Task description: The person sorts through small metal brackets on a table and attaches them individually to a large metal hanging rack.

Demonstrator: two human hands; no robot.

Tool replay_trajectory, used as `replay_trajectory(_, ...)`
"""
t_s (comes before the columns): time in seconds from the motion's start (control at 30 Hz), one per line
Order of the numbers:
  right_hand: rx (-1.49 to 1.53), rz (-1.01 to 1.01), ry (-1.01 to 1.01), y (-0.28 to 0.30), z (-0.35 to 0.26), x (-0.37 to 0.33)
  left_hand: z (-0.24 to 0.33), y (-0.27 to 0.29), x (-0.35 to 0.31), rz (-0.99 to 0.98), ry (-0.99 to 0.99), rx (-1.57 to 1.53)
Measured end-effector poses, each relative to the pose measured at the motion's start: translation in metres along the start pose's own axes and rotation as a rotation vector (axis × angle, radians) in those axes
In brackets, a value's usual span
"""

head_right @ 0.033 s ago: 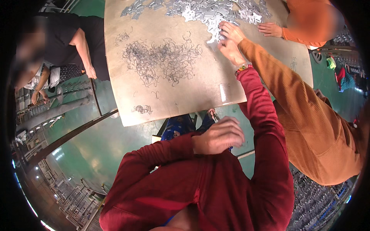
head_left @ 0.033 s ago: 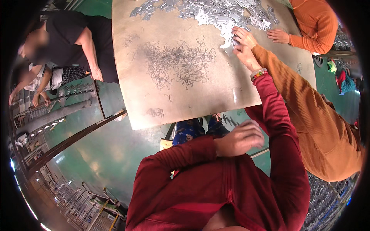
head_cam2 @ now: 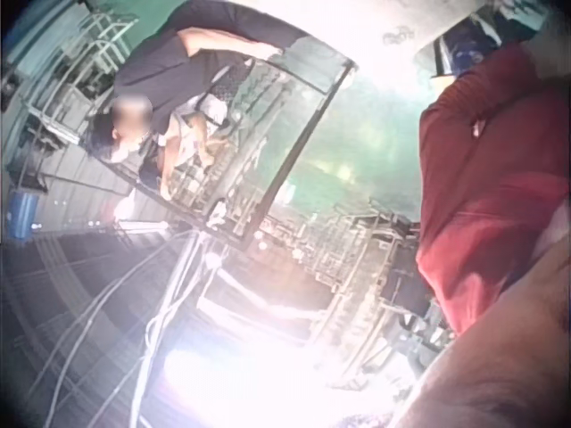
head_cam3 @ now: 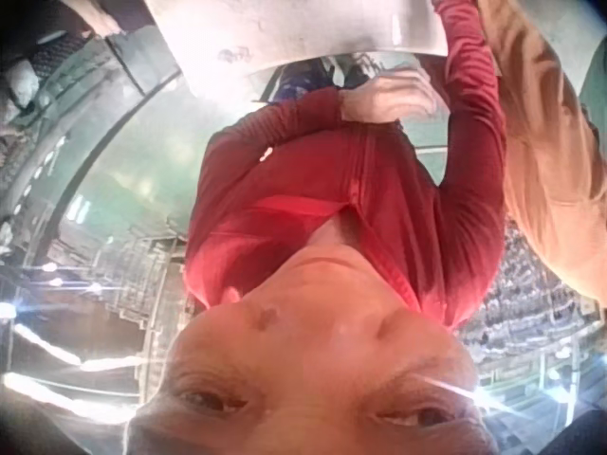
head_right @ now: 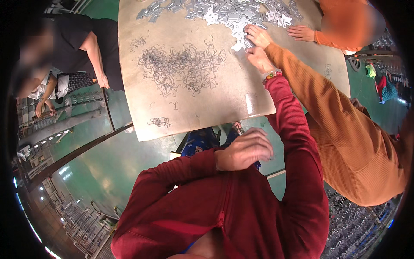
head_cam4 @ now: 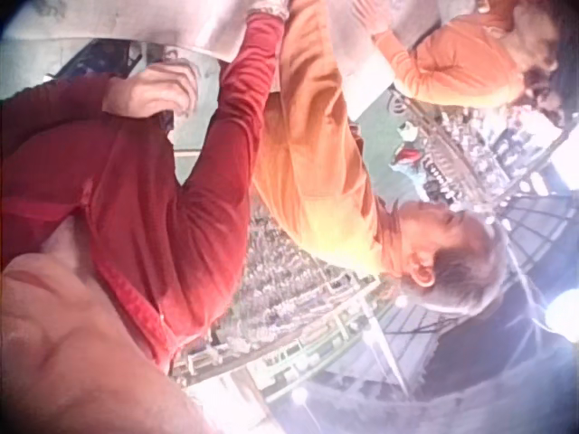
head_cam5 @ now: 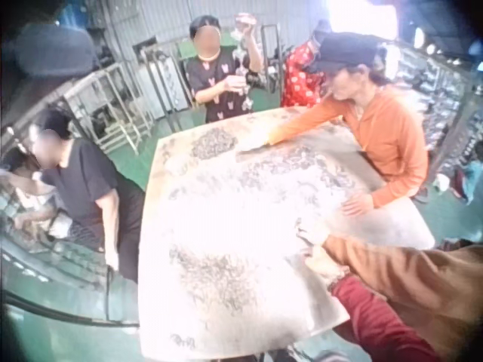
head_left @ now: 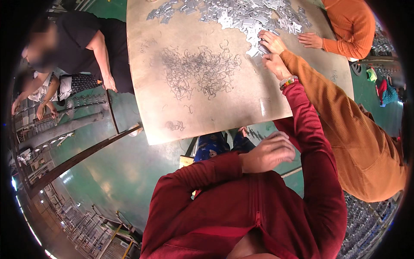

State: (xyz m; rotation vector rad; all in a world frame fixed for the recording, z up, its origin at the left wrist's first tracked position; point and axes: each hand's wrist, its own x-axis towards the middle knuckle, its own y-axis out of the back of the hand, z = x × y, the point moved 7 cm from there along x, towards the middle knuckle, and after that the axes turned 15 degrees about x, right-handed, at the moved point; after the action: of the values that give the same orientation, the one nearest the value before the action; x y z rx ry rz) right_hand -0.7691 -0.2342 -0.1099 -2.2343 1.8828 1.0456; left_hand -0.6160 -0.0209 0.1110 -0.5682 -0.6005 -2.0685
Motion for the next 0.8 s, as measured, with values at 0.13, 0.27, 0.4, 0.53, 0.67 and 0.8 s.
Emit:
replay_trajectory(0.13, 0.805, -0.096, 0.048, -0.002, -0.021, -0.064, -0.001, -0.005, -0.003, 0.029, 0.108, -0.046)
replay_trajectory(0.27, 0.968, -0.128, 0.111, 0.004, -0.046, -0.148, -0.016, -0.019, -0.020, 0.041, 0.432, -0.130)
replay_trajectory(0.4, 1.009, -0.066, 0.212, 0.019, -0.047, -0.225, -0.035, -0.029, -0.028, 0.159, 0.449, -0.181)
replay_trajectory(0.53, 0.963, 0.030, 0.279, 0.034, -0.051, -0.282, -0.041, -0.043, -0.027, 0.160, 0.463, -0.208)
replay_trajectory(0.67, 0.961, 0.065, 0.351, 0.043, -0.053, -0.308, -0.034, -0.058, -0.026, 0.137, 0.440, -0.206)
replay_trajectory(0.8, 0.934, 0.112, 0.332, 0.042, -0.052, -0.318, -0.011, -0.055, -0.024, 0.185, 0.436, -0.021)
